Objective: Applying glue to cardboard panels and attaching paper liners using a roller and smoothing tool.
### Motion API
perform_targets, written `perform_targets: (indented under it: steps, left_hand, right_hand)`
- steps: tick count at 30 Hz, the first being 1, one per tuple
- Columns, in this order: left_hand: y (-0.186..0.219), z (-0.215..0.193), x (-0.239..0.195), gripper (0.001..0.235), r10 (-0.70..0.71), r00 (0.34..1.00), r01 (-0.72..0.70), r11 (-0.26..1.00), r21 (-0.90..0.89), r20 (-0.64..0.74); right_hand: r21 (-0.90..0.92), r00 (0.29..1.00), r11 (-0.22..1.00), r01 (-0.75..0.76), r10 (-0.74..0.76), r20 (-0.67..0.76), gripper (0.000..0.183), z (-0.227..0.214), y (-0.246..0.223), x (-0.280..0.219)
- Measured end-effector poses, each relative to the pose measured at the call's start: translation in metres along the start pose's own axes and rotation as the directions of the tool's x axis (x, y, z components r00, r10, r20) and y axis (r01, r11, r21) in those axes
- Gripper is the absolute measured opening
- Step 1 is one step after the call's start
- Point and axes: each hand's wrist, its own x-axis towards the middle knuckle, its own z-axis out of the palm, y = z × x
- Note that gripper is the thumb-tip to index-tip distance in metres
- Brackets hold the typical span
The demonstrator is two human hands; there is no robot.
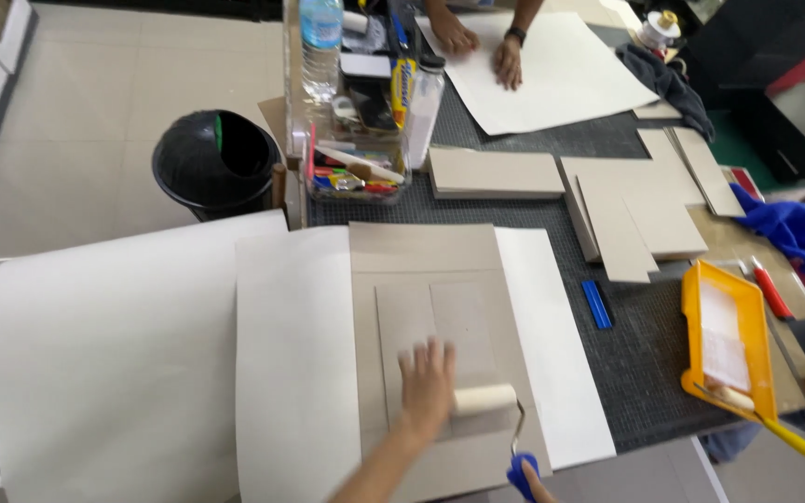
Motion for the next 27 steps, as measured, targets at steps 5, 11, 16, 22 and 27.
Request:
perform_targets:
  steps: [5,11,16,22,27]
  left_hand:
    - [-0.019,-0.004,0.095,0.043,-0.161,0.848,0.058,0.975,0.213,0.504]
    - [-0.014,0.001,0.12,0.033,-0.272,0.715,0.165,0.961,0.222,0.644]
    - [-0.017,0.034,0.133,0.049,-0.276,0.583,0.076,0.955,0.286,0.764]
    - [-0.018,0.017,0.129,0.051,-0.272,0.578,0.066,0.955,0.288,0.769]
    - [-0.013,0.005,0.129,0.049,-0.286,0.542,0.147,0.958,0.246,0.79]
  right_hand:
    - [-0.589,0.944,0.745,0.313,-0.314,0.104,0.064,-0.01,-0.089,-0.079]
    - [-0.574,0.926,0.78,0.248,-0.365,-0.096,0.064,0.005,0.01,-0.084]
    - [-0.596,0.952,0.756,0.272,-0.301,0.053,0.067,0.002,-0.045,-0.09]
    - [0.628,0.906,0.67,-0.396,0.398,0.147,0.081,0.041,0.056,-0.053]
    - [-0.507,0.971,0.836,0.21,-0.238,0.01,0.068,0.001,-0.025,-0.123]
